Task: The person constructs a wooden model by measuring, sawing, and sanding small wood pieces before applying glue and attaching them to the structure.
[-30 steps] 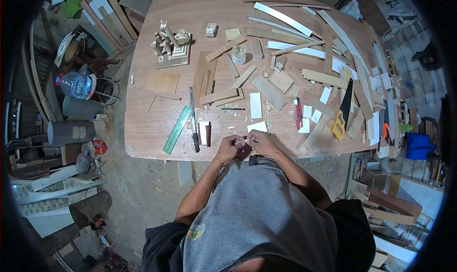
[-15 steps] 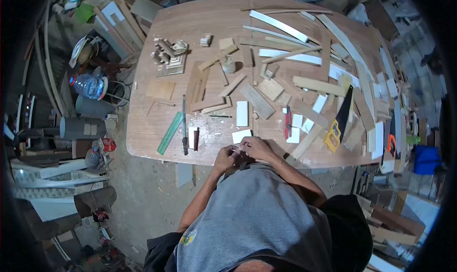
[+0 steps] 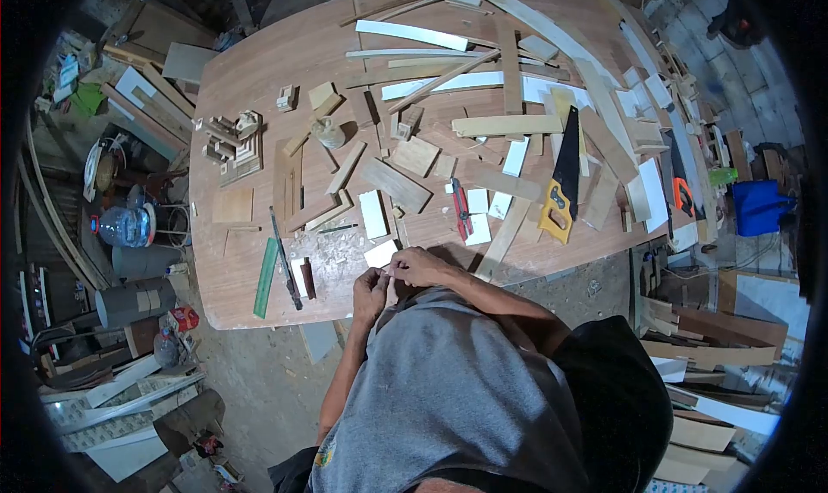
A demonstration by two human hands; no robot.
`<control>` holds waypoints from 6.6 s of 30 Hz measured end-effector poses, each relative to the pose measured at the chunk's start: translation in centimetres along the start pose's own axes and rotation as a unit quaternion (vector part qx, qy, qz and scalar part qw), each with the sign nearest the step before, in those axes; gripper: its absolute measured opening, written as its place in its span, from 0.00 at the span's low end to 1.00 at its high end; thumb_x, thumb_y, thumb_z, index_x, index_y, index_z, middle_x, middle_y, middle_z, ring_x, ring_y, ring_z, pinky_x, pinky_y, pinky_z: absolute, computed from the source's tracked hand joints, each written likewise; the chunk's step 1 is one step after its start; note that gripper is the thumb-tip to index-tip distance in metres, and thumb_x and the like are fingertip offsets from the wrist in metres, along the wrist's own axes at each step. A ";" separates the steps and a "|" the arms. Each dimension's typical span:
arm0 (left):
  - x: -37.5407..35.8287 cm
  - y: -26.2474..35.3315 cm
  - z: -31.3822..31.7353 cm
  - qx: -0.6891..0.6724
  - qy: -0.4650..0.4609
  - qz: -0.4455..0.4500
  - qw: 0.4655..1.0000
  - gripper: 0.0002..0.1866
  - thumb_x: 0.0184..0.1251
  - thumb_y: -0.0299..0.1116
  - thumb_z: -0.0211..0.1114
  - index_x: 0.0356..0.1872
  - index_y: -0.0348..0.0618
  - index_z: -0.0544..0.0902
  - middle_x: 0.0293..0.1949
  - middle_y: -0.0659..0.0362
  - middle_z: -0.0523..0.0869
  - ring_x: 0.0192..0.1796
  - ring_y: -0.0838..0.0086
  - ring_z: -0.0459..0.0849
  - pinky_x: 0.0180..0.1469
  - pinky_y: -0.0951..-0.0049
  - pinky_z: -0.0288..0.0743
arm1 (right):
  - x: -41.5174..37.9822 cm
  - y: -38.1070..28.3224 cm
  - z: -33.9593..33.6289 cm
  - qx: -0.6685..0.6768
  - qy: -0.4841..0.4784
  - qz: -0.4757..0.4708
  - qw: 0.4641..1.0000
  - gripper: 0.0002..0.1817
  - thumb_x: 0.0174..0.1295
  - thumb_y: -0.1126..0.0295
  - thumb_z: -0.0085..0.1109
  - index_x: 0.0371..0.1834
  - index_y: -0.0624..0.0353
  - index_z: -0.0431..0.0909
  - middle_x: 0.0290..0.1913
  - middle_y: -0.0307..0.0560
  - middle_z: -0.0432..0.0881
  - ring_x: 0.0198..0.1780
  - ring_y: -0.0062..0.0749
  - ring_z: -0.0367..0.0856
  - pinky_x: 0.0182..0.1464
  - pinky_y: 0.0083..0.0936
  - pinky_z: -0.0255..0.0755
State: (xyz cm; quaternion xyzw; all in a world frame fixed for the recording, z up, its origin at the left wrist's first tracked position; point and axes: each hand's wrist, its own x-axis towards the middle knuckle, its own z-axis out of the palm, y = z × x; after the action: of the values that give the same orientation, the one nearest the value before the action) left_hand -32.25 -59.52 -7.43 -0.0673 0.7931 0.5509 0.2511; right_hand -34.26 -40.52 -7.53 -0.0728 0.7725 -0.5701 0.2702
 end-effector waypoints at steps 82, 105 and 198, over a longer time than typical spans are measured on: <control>1.7 -4.4 -6.1 0.237 0.225 0.076 0.942 0.09 0.67 0.26 0.64 0.45 0.34 0.84 0.40 0.47 0.85 0.44 0.59 0.84 0.47 0.59 0.82 | 18.0 3.8 -17.9 -0.212 0.340 0.024 0.916 0.19 0.57 0.60 0.70 0.45 0.63 0.85 0.40 0.52 0.88 0.41 0.43 0.85 0.48 0.36 0.75; 6.1 11.1 -2.0 -0.110 0.036 0.176 0.978 0.21 0.71 0.33 0.68 0.60 0.35 0.80 0.42 0.51 0.89 0.46 0.69 0.87 0.49 0.69 0.80 | -0.5 -2.5 -7.7 0.392 -0.009 -0.028 0.919 0.14 0.74 0.65 0.58 0.53 0.63 0.81 0.42 0.40 0.85 0.42 0.22 0.81 0.48 0.24 0.76; 17.3 -11.2 -37.8 0.097 0.165 -0.513 0.836 0.91 0.25 0.67 0.86 0.75 0.56 0.14 0.75 0.38 0.11 0.77 0.32 0.13 0.73 0.21 0.33 | 66.0 -20.6 -10.1 -0.300 0.199 -0.086 0.929 0.14 0.60 0.73 0.59 0.48 0.60 0.85 0.44 0.56 0.89 0.45 0.47 0.88 0.49 0.36 0.80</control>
State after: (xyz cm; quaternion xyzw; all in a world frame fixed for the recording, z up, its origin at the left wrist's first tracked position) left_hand -55.17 -95.18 -14.89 -0.5301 0.7238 0.2438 0.3683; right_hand -98.97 -66.78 -8.55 -0.1022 0.9360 -0.3358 0.0265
